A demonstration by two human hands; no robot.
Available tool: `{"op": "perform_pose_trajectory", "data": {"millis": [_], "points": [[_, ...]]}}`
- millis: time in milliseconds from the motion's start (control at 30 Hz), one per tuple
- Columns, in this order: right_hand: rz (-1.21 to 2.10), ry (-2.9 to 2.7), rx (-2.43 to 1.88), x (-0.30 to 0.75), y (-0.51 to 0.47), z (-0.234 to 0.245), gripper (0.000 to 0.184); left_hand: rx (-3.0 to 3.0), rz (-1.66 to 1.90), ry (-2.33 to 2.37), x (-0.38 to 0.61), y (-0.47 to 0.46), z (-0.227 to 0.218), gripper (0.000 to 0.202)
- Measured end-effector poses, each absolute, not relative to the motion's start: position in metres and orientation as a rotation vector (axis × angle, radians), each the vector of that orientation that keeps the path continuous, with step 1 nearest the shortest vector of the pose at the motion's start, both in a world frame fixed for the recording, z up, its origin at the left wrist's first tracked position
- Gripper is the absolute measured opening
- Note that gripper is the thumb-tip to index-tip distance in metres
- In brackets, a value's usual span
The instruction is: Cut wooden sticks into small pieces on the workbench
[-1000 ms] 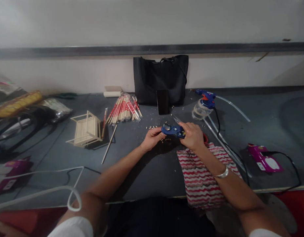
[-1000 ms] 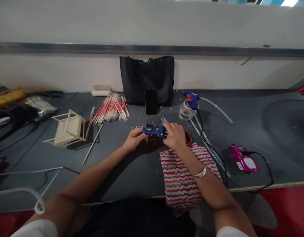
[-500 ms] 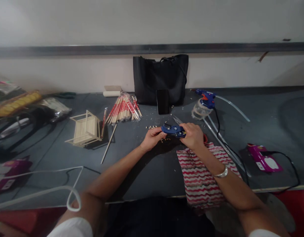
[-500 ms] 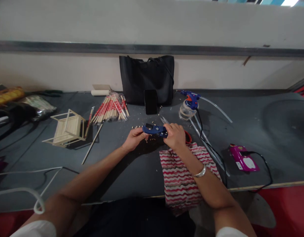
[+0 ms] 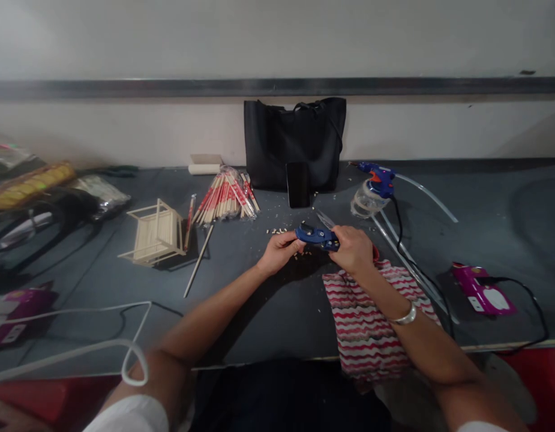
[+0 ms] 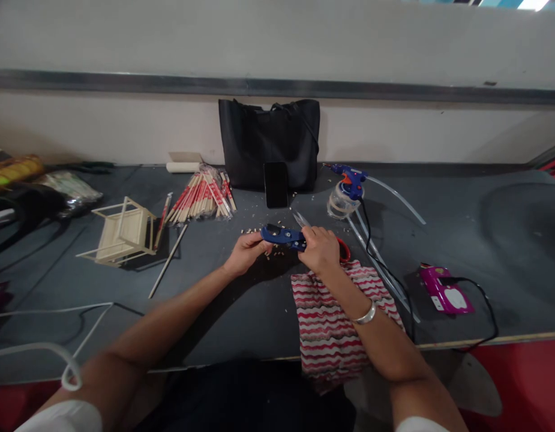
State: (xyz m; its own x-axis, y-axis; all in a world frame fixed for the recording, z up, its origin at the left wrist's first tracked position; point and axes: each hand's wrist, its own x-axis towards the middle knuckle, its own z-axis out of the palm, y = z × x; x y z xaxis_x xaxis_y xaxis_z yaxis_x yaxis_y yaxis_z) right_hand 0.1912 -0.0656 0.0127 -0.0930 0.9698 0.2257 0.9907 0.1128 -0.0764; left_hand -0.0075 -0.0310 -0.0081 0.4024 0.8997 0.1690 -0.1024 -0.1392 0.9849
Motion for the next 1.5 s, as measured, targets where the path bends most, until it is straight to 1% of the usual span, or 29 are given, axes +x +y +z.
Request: {"op": "perform_pose_trajectory", "data": {"millis": [233, 433, 567, 733, 900, 1067, 1167, 1367, 1500], "points": [[-0.067, -2.167, -2.057, 0.189, -0.066, 0.022, 0.021, 1.427, 1.018, 0.748, -0.008, -0.033, -0.007, 0.050], [-0.090, -2.135, -2.101, 0.192, -0.063, 0.020, 0.019, 1.415, 0.925, 0.703, -0.009, -0.031, -0.007, 0.059], [-0.047, -2.125, -2.173, 0.191, -0.061, 0.021, 0.019, 1.324, 0.860, 0.670, -0.008, -0.028, -0.009, 0.057], [0.011, -2.165, -2.168, 0.185, -0.062, 0.022, 0.019, 1.282, 0.877, 0.615, -0.007, -0.031, -0.007, 0.056], [0.046, -2.217, -2.104, 0.181, -0.064, 0.019, 0.025, 1.231, 0.925, 0.701, -0.002, -0.037, -0.006, 0.065], [0.060, -2.197, -2.023, 0.185, -0.063, 0.015, 0.028, 1.143, 0.959, 0.688, -0.002, -0.037, -0.004, 0.064], [0.073, -2.163, -2.023, 0.186, -0.063, 0.011, 0.028, 1.156, 0.946, 0.677, -0.005, -0.036, -0.002, 0.060], [0.119, -2.200, -1.763, 0.190, -0.060, 0.005, 0.015, 1.168, 1.022, 0.682, -0.007, -0.032, -0.001, 0.051], [0.154, -2.189, -1.759, 0.193, -0.058, 0.002, 0.018, 1.168, 1.067, 0.702, -0.008, -0.030, 0.000, 0.048]]}}
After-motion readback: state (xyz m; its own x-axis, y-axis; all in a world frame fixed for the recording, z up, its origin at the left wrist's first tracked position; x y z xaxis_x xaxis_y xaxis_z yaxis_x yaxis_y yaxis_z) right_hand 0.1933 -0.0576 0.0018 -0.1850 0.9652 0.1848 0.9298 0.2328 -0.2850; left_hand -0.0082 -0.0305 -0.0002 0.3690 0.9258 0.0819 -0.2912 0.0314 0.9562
